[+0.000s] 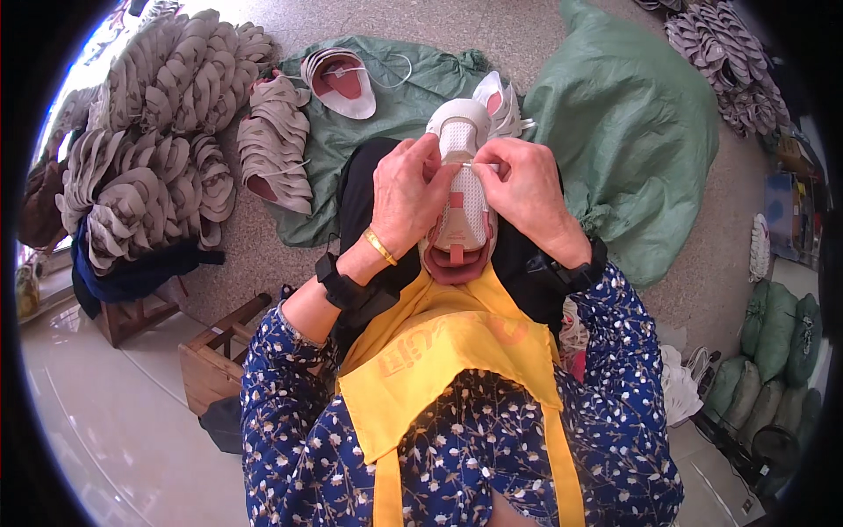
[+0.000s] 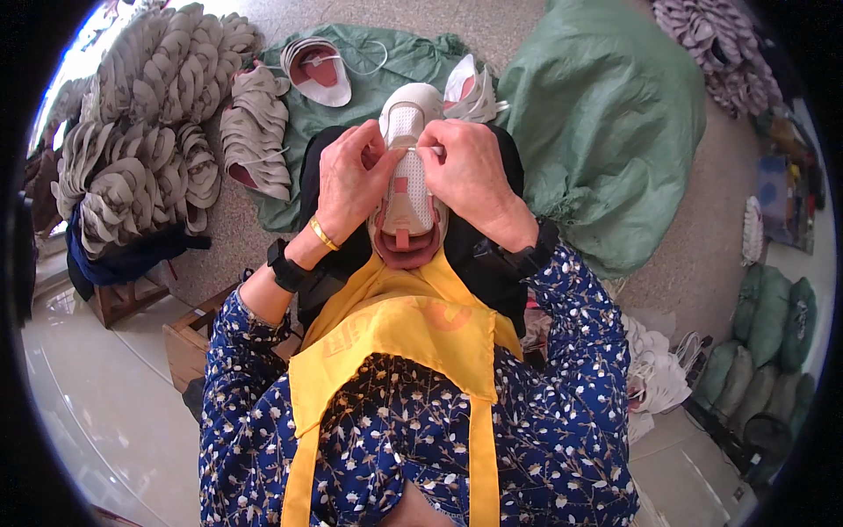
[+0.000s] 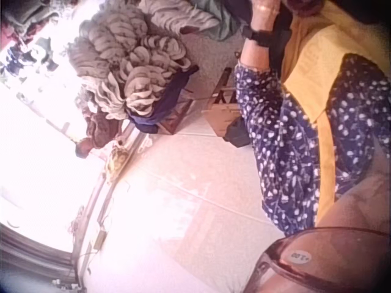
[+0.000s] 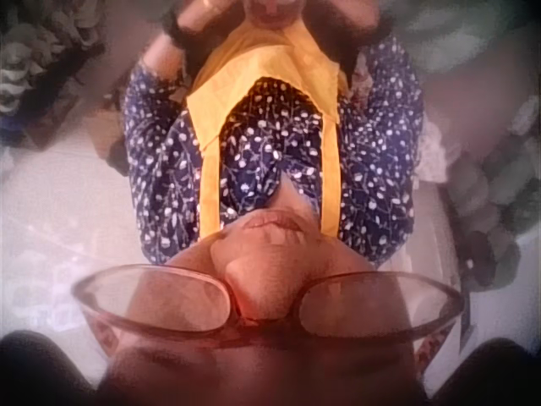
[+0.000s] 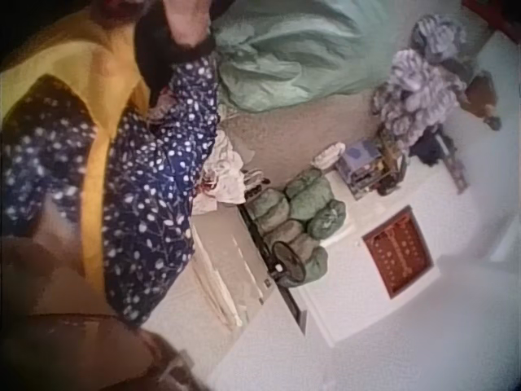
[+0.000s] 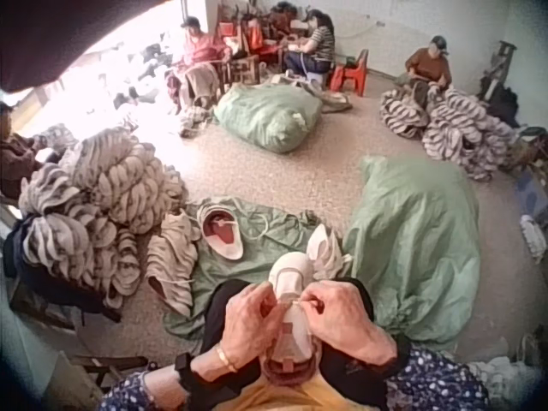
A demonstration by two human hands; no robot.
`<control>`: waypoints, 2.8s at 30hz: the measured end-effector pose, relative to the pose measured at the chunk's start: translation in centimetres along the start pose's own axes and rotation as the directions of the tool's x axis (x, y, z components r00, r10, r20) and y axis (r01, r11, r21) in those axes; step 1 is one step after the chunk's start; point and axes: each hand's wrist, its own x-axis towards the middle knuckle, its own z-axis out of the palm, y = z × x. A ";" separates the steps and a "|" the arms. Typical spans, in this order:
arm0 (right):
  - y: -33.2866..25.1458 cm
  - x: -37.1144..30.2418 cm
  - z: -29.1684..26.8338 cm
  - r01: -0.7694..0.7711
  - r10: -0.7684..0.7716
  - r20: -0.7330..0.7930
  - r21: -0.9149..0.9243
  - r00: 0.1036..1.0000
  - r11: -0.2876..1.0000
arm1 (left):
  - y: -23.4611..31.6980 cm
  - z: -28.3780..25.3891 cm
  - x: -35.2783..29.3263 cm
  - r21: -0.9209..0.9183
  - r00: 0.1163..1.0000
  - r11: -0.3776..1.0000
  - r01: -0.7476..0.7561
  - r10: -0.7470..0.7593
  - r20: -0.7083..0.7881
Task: The person sits on the floor and threads a white shoelace through the eyelets of a white sneaker. They repeatedly pull the laces to tighten them and adjust the fit, working on a single shoe throughout the clip.
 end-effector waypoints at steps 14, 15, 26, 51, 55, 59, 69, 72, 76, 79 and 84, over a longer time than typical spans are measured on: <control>1.7 0.6 0.8 0.295 -0.298 0.017 -0.206 0.954 0.933 | -0.4 -0.1 0.1 0.002 1.000 1.000 -0.014 0.014 -0.007; 1.9 0.7 0.8 0.145 -0.142 0.040 -0.082 0.989 0.986 | -0.3 -0.1 0.1 0.006 1.000 1.000 -0.005 0.005 -0.006; 2.1 1.5 -0.6 -0.077 0.069 0.126 0.064 0.990 0.995 | -0.3 0.5 0.5 0.048 0.999 0.999 0.022 -0.023 0.023; 1.5 0.7 1.1 0.144 -0.143 0.051 -0.018 0.988 0.989 | -0.4 -0.6 0.0 -0.106 0.998 0.994 0.042 -0.036 0.056; 1.3 1.0 0.5 0.134 -0.130 0.151 -0.014 0.980 0.991 | -0.7 -0.6 0.0 -0.138 0.998 0.989 0.043 -0.035 0.056; 0.1 1.1 0.5 0.282 -0.257 0.183 -0.127 0.949 0.951 | -0.7 -0.5 -0.2 -0.144 0.998 0.989 0.021 -0.011 0.066; 2.1 1.7 1.2 0.227 -0.235 0.166 0.069 0.958 0.972 | -1.3 0.0 0.3 -0.098 0.995 0.994 -0.040 0.048 0.086; 1.9 1.6 0.9 0.196 -0.212 0.182 0.101 0.960 0.975 | -1.6 0.2 0.2 -0.078 0.990 0.990 -0.113 0.119 0.079; 1.5 1.3 -0.1 0.166 -0.167 0.189 0.021 0.968 0.986 | -2.3 0.0 1.1 -0.152 0.976 0.972 -0.178 0.195 0.102; 1.9 0.6 -0.8 0.170 -0.169 0.183 0.011 0.968 0.985 | -2.9 -0.9 1.2 -0.125 0.973 0.974 -0.188 0.202 0.112; 2.0 -1.2 -2.5 0.145 -0.119 0.171 -0.146 0.978 0.979 | -3.6 -8.0 0.9 -0.112 0.969 0.993 0.048 -0.019 0.247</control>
